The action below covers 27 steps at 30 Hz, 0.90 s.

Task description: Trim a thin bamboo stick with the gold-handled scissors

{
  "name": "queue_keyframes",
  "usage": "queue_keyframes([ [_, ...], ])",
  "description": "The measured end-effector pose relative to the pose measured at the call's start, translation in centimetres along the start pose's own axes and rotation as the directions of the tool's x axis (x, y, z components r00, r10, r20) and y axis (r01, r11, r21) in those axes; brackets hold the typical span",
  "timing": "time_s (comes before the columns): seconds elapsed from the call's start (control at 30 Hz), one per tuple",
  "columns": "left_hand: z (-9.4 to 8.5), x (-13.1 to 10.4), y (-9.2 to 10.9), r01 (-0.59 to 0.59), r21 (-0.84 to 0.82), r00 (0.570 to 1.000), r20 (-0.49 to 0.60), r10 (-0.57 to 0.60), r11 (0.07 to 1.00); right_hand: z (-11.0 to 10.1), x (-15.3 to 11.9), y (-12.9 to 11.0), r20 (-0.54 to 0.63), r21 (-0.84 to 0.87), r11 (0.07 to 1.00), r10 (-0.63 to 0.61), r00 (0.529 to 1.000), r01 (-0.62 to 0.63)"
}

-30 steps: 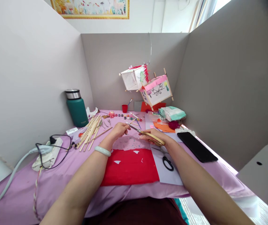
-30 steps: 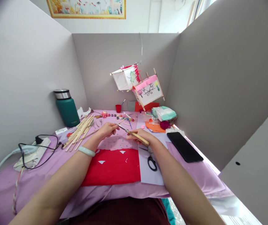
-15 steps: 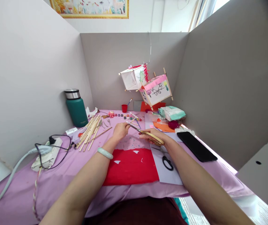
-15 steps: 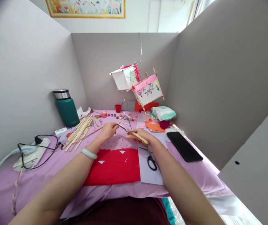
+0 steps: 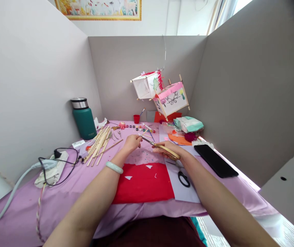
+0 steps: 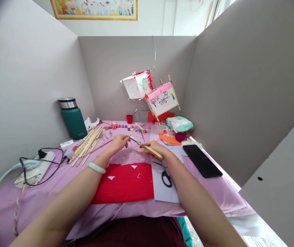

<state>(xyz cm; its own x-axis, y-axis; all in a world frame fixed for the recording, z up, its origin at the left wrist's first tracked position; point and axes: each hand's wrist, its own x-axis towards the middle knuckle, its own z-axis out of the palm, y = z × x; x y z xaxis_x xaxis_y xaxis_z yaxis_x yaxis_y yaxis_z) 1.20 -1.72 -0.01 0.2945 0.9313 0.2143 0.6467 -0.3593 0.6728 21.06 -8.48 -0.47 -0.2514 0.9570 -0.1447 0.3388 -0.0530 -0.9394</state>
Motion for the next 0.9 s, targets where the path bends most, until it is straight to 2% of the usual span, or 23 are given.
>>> queue_keyframes([
  [0.07, 0.0, -0.3, 0.3, -0.070, 0.108, 0.996, -0.051, 0.075, 0.992, 0.0, 0.0, 0.0, 0.004, 0.015, 1.000, -0.008, 1.000, 0.008],
  [0.13, 0.0, -0.6, 0.6, -0.086, 0.172, 0.991, -0.090, 0.103, 0.981, -0.1, 0.0, 0.1, 0.006, 0.024, 1.000, -0.006, 1.000, 0.006],
  [0.33, -0.2, -1.0, 0.8, -0.104, 0.232, 0.984, -0.115, 0.134, 0.967, -0.1, 0.0, 0.2, 0.008, 0.018, 1.000, -0.009, 1.000, 0.008],
  [0.53, -0.2, -0.2, 0.2, -0.104, 0.147, 0.992, -0.062, 0.114, 0.984, -0.2, 0.1, 0.2, 0.010, 0.016, 1.000, 0.003, 1.000, -0.003],
  [0.63, -0.4, 0.1, -0.3, 0.003, -0.026, 1.000, 0.017, -0.003, 1.000, -0.2, 0.1, 0.3, 0.015, -0.012, 1.000, -0.006, 1.000, 0.006],
  [0.73, -0.5, 0.2, -0.6, 0.114, -0.189, 0.986, 0.140, -0.088, 0.975, -0.2, 0.1, 0.4, 0.019, -0.031, 0.999, -0.015, 1.000, 0.016],
  [0.8, -0.5, 0.2, -0.5, 0.124, -0.190, 0.983, 0.156, -0.095, 0.974, -0.2, 0.1, 0.3, 0.015, -0.034, 0.999, -0.009, 1.000, 0.009],
  [0.9, -0.3, 0.0, -0.1, 0.032, -0.011, 0.998, 0.063, -0.031, 0.999, -0.1, 0.0, 0.1, -0.005, -0.031, 0.999, 0.014, 1.000, -0.014],
])
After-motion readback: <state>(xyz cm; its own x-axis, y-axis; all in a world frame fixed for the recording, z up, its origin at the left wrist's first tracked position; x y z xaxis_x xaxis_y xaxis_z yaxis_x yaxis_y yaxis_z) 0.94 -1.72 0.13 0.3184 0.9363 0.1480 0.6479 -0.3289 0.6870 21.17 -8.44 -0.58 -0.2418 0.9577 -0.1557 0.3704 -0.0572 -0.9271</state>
